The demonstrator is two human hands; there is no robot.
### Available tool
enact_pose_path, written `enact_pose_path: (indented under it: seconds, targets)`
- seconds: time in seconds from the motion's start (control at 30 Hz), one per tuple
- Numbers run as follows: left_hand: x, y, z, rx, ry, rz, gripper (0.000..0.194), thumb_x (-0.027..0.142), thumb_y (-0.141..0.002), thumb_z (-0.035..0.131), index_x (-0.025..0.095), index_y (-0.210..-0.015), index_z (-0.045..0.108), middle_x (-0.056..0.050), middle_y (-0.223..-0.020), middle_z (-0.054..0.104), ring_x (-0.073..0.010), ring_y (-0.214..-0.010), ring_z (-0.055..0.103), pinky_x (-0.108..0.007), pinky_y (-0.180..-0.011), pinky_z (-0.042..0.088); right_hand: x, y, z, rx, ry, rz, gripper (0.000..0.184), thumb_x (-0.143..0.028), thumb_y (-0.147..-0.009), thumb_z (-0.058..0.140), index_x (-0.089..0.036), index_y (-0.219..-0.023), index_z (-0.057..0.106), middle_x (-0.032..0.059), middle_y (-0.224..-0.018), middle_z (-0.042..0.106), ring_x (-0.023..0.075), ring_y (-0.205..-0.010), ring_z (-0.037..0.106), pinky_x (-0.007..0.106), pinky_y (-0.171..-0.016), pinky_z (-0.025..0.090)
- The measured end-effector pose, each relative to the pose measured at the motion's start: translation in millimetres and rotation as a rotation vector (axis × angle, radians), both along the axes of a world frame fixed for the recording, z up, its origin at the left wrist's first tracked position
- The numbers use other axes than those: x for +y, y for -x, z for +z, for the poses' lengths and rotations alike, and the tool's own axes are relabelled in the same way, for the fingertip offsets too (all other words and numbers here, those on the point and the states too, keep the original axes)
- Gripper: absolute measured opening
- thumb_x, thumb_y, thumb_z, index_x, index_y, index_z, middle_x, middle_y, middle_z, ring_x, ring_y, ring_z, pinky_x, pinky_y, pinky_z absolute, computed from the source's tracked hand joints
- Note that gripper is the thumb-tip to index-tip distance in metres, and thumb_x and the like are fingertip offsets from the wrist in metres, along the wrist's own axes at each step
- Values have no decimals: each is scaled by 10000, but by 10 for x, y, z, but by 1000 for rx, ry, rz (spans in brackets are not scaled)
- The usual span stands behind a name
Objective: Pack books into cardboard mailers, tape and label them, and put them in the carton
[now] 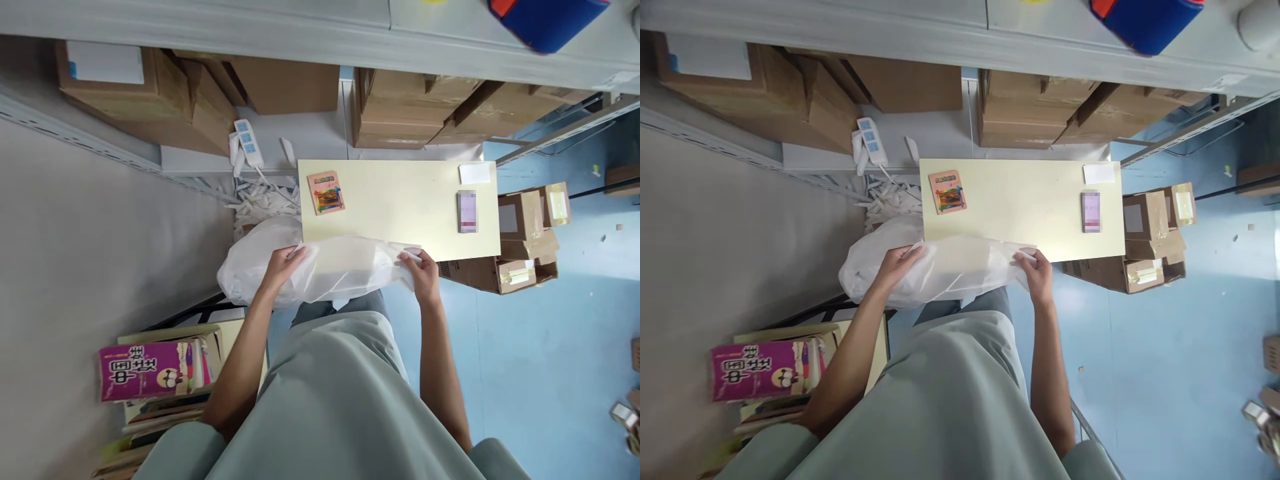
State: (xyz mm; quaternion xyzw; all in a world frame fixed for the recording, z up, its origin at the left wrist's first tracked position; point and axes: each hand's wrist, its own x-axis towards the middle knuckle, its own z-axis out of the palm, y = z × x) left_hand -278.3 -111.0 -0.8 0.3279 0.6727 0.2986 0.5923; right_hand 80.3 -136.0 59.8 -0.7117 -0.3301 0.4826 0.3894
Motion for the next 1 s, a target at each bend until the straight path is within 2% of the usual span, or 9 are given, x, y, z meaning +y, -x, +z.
enact_pose_path:
  seconds: [0.13, 0.2, 0.33, 0.47, 0.53, 0.6, 0.67, 0.8, 1.0]
  targets:
    - [99, -268, -44, 82, -69, 160, 434, 572, -695, 866, 161, -815, 793, -40, -771, 733, -212, -772, 666, -277, -671, 504, -12, -222, -145, -44, -90, -110, 555, -500, -801, 874, -217, -1249, 708, 60, -1041, 806, 210, -850, 766, 375, -808, 631]
    - [156, -419, -37, 121, -87, 268, 419, 558, -680, 869, 166, -777, 761, -44, -740, 716, -210, -746, 656, -287, -654, 507, 37, -358, -208, -78, -82, -126, 591, -503, -795, 859, -202, -1280, 705, 73, -1055, 809, 199, -811, 744, 342, -727, 615]
    - [289, -739, -62, 164, -68, 422, 504, 652, -675, 841, 177, -772, 701, -34, -703, 680, -180, -699, 632, -278, -632, 508, 234, -657, -275, -141, 49, -99, 461, -558, -802, 826, -177, -1048, 744, 58, -904, 784, 125, -515, 584, 261, -431, 432]
    - [424, -1104, -166, -5, -16, 505, 607, 724, -619, 862, 187, -838, 682, -40, -809, 721, -166, -782, 675, -269, -718, 545, 518, -966, -322, -163, 50, -71, 428, -635, -893, 708, -218, -961, 642, 12, -818, 743, 77, -391, 431, 238, -347, 313]
    - [475, -1300, -230, -94, 40, 475, 596, 670, -579, 903, 190, -863, 695, -42, -855, 742, -168, -816, 692, -267, -742, 545, 676, -1125, -366, -155, 52, -58, 435, -659, -910, 678, -236, -977, 602, -14, -770, 714, 80, -382, 416, 234, -348, 315]
    - [516, -1482, -294, -34, 78, 442, 535, 628, -605, 897, 191, -841, 698, -26, -805, 725, -165, -780, 673, -259, -710, 515, 833, -1293, -429, -165, 63, -22, 444, -678, -920, 662, -246, -975, 577, -36, -707, 673, 94, -393, 429, 234, -365, 328]
    - [557, -1629, -353, 155, 54, 400, 461, 633, -721, 818, 200, -784, 676, -4, -694, 661, -159, -699, 620, -257, -657, 464, 984, -1471, -509, -210, 61, 28, 446, -691, -937, 649, -254, -966, 563, -56, -630, 621, 113, -424, 455, 235, -409, 353]
    - [652, -1803, -445, 569, -92, 153, 406, 555, -970, 586, 227, -732, 614, -3, -601, 580, -173, -627, 570, -273, -679, 432, 1252, -1809, -733, -331, 39, 158, 441, -707, -988, 588, -267, -966, 557, -82, -539, 536, 151, -491, 511, 253, -537, 406]
    - [757, -1957, -607, 937, -55, 27, 275, 385, -1049, 469, 226, -945, 667, -48, -665, 664, -251, -719, 689, -307, -758, 468, 1613, -2057, -1182, -555, 18, 388, 363, -544, -1112, 346, -247, -1109, 555, -31, -638, 612, 199, -550, 569, 288, -599, 369]
